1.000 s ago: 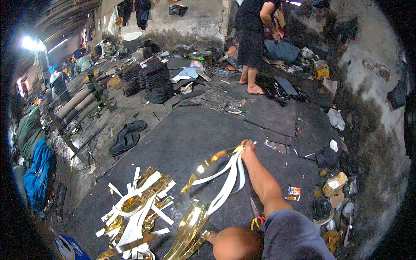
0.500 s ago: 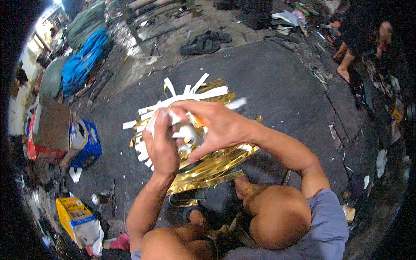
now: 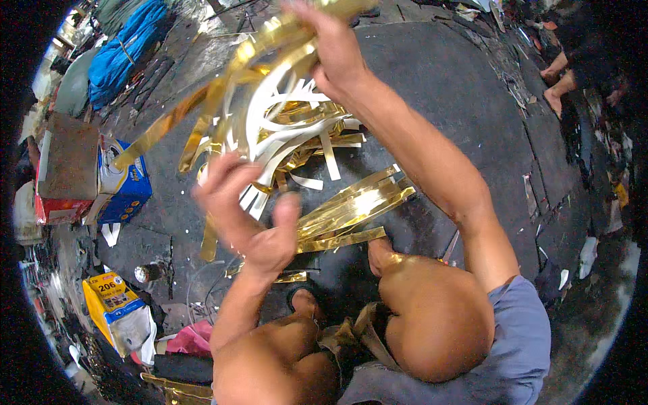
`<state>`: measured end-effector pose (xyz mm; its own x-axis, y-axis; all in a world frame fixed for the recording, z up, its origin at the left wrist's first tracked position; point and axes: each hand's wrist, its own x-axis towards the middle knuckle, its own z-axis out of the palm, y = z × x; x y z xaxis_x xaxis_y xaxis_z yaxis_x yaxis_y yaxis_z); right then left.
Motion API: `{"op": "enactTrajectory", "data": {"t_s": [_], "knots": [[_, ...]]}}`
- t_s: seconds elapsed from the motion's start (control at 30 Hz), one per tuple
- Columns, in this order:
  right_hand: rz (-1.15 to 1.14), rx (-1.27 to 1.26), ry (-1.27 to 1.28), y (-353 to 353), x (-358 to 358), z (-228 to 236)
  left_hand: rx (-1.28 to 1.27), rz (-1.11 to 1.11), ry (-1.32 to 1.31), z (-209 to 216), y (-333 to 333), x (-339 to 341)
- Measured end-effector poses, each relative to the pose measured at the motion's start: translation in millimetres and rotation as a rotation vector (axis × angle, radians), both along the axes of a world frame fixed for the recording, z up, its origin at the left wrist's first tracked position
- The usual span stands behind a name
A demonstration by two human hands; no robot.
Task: The person sits on the floor and repeatedly peels white backing strips from gold foil sheets. The peeled strips are placed in a pile on the floor, and the process continues throughout the clip.
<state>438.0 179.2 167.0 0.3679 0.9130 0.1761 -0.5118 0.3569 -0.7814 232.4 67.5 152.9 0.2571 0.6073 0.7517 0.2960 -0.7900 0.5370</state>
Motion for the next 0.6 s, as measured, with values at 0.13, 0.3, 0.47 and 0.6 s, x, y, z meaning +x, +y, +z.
{"op": "enactTrajectory", "data": {"t_s": [0.13,0.3,0.47,0.6], "knots": [[-0.2,-0.672,-0.926,-85,96,-156,-0.549,-0.139,0.442,-136,-27,5],[0.073,-0.62,-1.668,-226,167,-276,-0.723,0.018,0.725,-243,-51,-62],[-0.036,-0.631,-1.61,-268,146,-266,-0.827,0.03,0.705,-242,-57,-68],[0.013,-0.642,-1.745,-261,154,-268,-0.866,-0.044,0.662,-244,-62,-53]]}}
